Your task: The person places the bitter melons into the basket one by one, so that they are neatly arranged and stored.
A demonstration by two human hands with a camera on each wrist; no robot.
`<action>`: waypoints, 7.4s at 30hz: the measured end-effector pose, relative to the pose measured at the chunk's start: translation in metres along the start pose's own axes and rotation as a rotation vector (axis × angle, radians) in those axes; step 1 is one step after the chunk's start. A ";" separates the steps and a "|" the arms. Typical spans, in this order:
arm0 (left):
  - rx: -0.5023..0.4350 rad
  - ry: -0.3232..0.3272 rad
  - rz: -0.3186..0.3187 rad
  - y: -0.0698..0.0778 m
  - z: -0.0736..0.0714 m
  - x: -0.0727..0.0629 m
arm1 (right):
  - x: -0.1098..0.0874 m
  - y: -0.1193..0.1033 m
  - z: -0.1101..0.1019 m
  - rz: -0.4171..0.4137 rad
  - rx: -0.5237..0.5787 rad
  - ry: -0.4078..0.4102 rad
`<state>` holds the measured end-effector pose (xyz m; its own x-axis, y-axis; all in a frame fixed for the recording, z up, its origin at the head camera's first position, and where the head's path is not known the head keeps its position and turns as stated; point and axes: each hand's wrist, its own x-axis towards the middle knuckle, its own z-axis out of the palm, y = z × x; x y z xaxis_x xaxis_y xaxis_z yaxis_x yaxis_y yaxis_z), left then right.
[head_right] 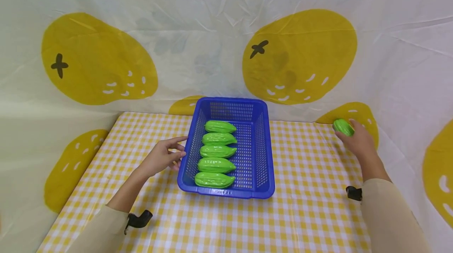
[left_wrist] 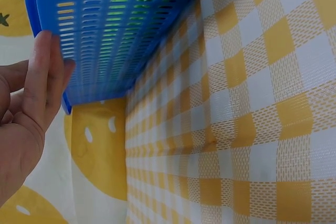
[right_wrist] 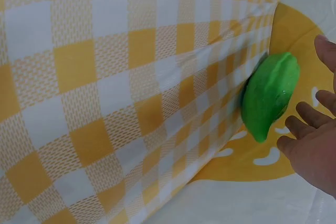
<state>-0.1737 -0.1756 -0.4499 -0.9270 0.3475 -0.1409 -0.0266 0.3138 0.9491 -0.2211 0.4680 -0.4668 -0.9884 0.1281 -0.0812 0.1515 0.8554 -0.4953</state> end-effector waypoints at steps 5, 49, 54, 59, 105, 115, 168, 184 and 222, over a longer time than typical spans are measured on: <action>0.005 0.005 0.002 0.001 -0.002 0.000 | 0.006 0.010 0.003 0.002 -0.036 -0.023; -0.022 0.002 -0.014 0.000 0.001 0.000 | 0.002 0.002 0.033 0.041 0.034 0.085; -0.024 0.005 -0.014 0.001 0.002 0.000 | -0.001 -0.007 0.030 -0.023 0.052 0.112; -0.012 0.001 -0.010 0.000 0.001 -0.001 | -0.003 -0.022 0.025 -0.080 0.070 0.115; -0.013 0.008 0.001 -0.001 -0.002 -0.002 | 0.026 -0.255 0.028 -0.510 0.040 -0.143; -0.025 0.004 0.003 -0.001 0.000 -0.001 | 0.040 -0.291 0.047 -0.600 0.033 -0.198; -0.020 -0.005 0.006 0.000 0.001 -0.001 | 0.047 -0.330 0.162 -0.519 -0.112 -0.150; -0.018 0.007 0.010 -0.003 0.000 -0.001 | 0.042 -0.329 0.171 -0.465 -0.051 -0.118; -0.006 0.005 0.018 -0.001 0.000 0.001 | 0.042 -0.325 0.157 -0.425 0.043 -0.123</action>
<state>-0.1741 -0.1754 -0.4510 -0.9293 0.3484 -0.1224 -0.0123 0.3019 0.9532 -0.3104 0.1170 -0.4449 -0.9552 -0.2938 0.0364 -0.2658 0.7971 -0.5422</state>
